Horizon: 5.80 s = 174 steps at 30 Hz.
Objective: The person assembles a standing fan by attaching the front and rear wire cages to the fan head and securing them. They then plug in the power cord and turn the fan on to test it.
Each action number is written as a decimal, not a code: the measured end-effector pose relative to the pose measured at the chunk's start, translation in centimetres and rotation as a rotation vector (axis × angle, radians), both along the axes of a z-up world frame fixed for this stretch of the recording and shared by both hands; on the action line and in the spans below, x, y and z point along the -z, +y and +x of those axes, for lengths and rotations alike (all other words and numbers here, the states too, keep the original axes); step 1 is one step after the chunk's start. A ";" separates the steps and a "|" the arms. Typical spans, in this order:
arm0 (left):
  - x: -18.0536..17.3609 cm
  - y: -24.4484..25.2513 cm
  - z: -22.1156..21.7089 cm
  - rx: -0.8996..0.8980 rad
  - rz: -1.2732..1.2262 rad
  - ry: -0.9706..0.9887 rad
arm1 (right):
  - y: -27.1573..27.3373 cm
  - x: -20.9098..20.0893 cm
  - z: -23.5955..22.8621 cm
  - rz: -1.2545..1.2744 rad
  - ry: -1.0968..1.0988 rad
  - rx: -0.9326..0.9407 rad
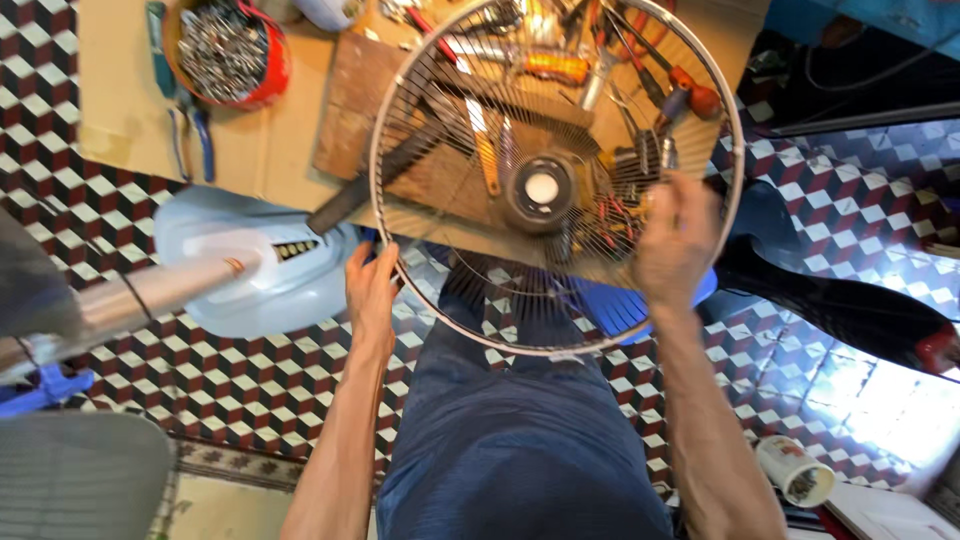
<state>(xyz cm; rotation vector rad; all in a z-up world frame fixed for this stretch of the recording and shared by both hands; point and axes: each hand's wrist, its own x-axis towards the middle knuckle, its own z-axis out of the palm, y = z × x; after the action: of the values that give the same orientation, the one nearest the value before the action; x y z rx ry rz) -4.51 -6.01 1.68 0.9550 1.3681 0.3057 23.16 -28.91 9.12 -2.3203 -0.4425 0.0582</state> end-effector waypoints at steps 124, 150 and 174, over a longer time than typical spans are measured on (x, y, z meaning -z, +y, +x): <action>4.5 -4.8 -2.1 -0.132 -0.065 -0.770 | 17.7 -17.3 1.4 0.873 0.609 -0.717; -15.3 -1.7 -6.0 -0.555 -0.150 -0.844 | 16.9 -0.4 8.6 0.731 1.184 -0.619; -20.4 -10.8 -7.7 -0.891 0.726 -0.438 | 28.1 -4.4 7.7 0.776 1.233 -0.809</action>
<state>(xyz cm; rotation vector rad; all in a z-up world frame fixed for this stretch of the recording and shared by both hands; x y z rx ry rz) -12.17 -16.82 22.04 0.7112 1.2005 1.6700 30.85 -0.83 13.55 -0.9196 -0.5503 1.3364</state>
